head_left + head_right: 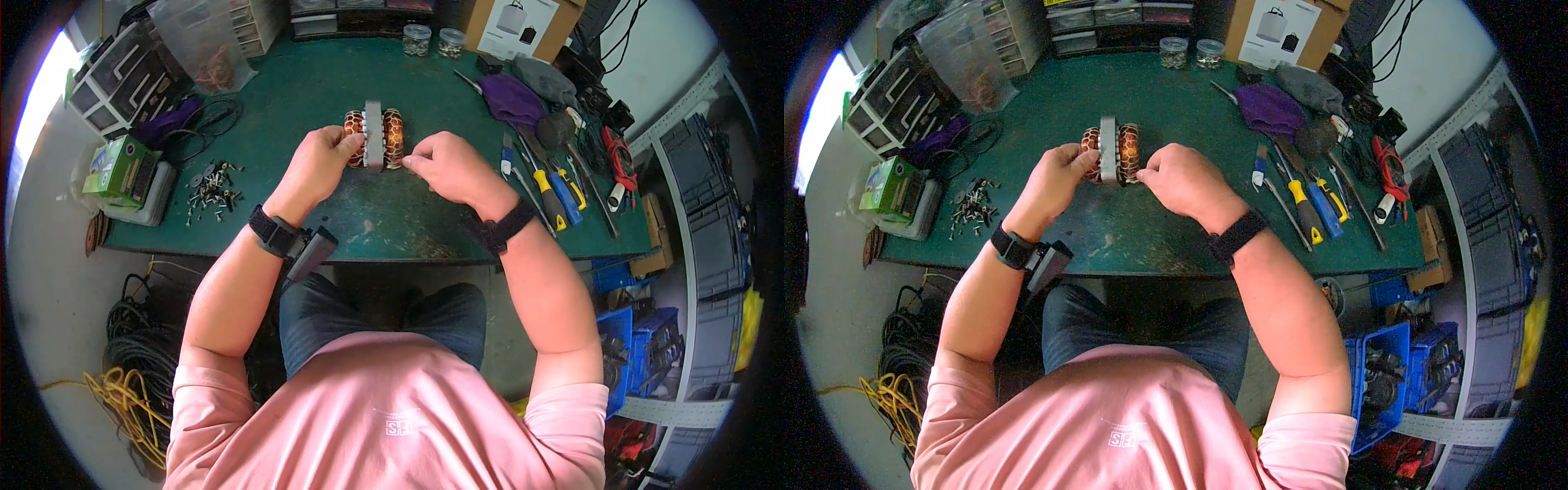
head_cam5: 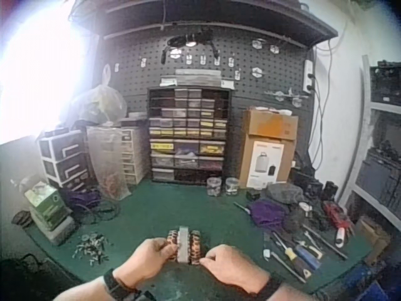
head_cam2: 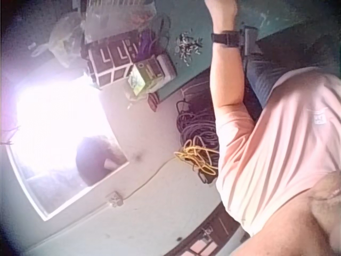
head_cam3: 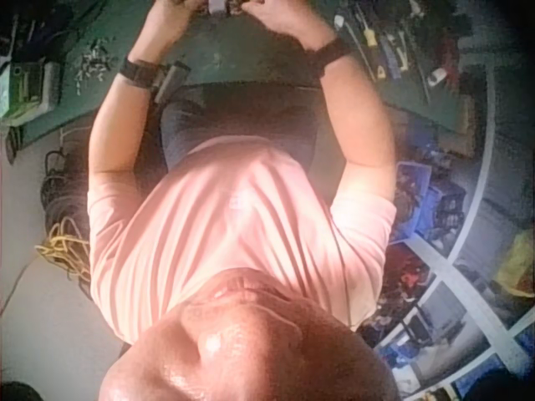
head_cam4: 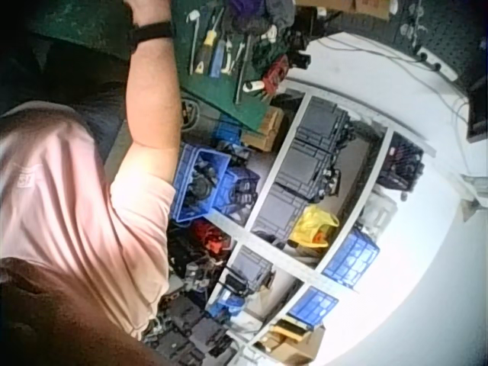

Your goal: The person handles a toroidal electrical component with copper windings on a green workbench. They rotate the component to inspect the windings and wires, then use a screwdriver to adjust a part of the assembly. Finally, they use a hammer to tap a small white cylindrical object placed on the component.

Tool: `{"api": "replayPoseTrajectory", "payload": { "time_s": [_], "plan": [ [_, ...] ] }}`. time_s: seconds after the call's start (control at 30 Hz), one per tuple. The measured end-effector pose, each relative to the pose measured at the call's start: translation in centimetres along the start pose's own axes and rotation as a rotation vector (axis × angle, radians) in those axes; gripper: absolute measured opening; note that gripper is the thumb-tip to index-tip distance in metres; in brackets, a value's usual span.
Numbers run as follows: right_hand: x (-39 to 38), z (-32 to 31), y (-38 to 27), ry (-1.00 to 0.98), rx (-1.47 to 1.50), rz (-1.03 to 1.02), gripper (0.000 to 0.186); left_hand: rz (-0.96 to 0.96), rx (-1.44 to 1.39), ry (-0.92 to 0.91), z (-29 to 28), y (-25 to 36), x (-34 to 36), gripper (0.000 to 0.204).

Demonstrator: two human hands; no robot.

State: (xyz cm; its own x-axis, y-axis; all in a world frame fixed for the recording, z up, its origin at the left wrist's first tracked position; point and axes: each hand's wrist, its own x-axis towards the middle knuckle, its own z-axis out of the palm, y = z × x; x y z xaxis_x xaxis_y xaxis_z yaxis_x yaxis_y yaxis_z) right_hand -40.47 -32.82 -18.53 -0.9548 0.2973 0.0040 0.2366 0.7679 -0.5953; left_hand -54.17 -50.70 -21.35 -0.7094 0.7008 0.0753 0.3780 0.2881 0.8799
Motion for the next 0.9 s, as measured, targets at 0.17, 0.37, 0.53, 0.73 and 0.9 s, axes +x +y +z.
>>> {"api": "replayPoseTrajectory", "payload": {
  "time_s": [0.17,0.37,0.53,0.73,0.9],
  "plan": [
    [-0.1,0.0,0.2,0.005,0.017,-0.005,0.032,-0.014,0.006,0.004,-0.1,0.8,-0.2,0.034],
    [0.8,0.5,0.7,0.072,0.063,-0.032,0.033,0.016,-0.134,0.046,0.3,-1.8,1.6,0.04],
    [1.5,0.4,0.9,0.128,0.175,-0.034,0.042,-0.062,-0.09,0.042,0.0,-2.0,2.9,0.04],
    [0.9,-0.5,0.6,0.093,0.45,-0.006,0.06,-0.136,-0.224,0.034,-0.2,-1.5,2.9,0.039],
    [1.0,0.4,0.2,0.021,0.612,0.001,0.064,-0.183,-0.315,0.015,-0.5,-1.9,2.7,0.038]
  ]
}}
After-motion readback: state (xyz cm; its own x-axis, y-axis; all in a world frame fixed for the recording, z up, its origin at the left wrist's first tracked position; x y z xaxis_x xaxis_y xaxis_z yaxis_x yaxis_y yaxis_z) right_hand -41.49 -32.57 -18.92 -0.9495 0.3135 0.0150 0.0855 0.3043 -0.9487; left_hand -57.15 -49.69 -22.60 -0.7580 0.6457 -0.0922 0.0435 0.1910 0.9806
